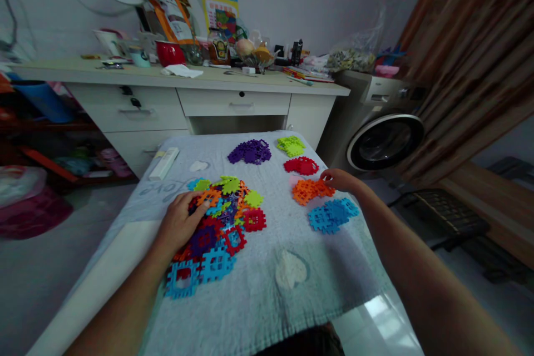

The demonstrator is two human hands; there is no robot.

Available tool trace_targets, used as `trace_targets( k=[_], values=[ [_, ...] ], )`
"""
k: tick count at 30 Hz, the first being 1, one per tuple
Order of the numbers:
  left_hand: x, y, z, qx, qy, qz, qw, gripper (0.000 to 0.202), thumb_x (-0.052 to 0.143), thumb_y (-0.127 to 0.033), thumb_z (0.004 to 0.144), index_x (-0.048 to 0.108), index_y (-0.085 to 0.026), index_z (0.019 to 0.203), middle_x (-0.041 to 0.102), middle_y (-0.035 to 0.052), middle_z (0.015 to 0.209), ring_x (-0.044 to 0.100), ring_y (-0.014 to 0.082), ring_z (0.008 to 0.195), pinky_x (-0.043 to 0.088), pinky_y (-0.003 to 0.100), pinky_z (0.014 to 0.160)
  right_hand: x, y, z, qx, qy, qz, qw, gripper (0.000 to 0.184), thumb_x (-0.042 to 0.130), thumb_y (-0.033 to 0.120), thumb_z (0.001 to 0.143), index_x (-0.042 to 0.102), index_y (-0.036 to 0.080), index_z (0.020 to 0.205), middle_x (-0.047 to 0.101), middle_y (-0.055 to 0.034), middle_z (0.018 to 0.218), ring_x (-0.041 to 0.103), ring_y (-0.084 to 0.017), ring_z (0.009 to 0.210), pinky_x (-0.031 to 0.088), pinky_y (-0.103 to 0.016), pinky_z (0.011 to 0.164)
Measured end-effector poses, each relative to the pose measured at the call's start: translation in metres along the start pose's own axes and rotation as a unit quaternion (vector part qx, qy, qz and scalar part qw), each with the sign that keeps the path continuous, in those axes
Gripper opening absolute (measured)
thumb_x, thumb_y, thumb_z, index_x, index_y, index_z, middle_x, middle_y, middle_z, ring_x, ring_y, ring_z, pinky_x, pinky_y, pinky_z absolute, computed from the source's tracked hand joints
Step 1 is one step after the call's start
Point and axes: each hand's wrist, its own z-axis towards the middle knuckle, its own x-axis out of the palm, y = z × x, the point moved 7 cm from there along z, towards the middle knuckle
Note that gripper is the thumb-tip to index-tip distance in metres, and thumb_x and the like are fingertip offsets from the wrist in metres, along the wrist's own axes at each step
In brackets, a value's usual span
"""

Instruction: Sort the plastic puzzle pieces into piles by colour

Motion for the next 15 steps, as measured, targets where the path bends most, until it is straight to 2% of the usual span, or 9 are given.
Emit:
trace_targets(
  k=[5,10,12,15],
  values=[
    [-0.001,-0.002,0.000,-0.011,0.009,0.002,1.000,0.049,0.048,-0.058,0.084,0.063,-0.019,0.109,0.063,0.0107,0.117,0.058,0.0277,0.111,0.043,0.042,0.103,0.001,0.002,-0.002,-0.002,-0.014,-0.013,1.000,0.030,0.058,0.014,0.081,0.071,0.018,0.108,0.072,-0.0071,0.105,0.066,-0.015,0.077,0.048,-0.022,0.068],
    [-0.002,-0.005,0.000,-0.019,0.014,0.003,1.000,0.051,0.047,-0.059,0.084,0.062,-0.018,0.109,0.062,0.0114,0.117,0.058,0.0277,0.112,0.043,0.043,0.103,-0.006,0.009,-0.013,-0.017,-0.057,-0.030,0.998,0.031,0.060,0.018,0.083,0.069,0.016,0.113,0.068,-0.0109,0.113,0.065,-0.019,0.094,0.049,-0.025,0.081],
    [-0.002,-0.005,0.000,-0.017,0.011,0.002,1.000,0.050,0.047,-0.059,0.084,0.063,-0.019,0.108,0.063,0.0110,0.117,0.058,0.0278,0.111,0.044,0.043,0.102,-0.008,0.017,-0.022,-0.038,-0.053,-0.015,0.998,0.036,0.065,0.021,0.081,0.067,0.018,0.117,0.065,-0.0113,0.118,0.064,-0.021,0.100,0.048,-0.026,0.085],
    [-0.002,-0.004,0.000,-0.007,0.004,0.001,1.000,0.048,0.048,-0.058,0.084,0.063,-0.020,0.108,0.063,0.0098,0.115,0.059,0.0276,0.110,0.044,0.042,0.101,-0.007,0.034,-0.034,-0.075,-0.029,-0.031,0.996,0.054,0.073,0.027,0.075,0.061,0.019,0.127,0.061,-0.0130,0.127,0.058,-0.026,0.114,0.045,-0.033,0.097]
  ],
)
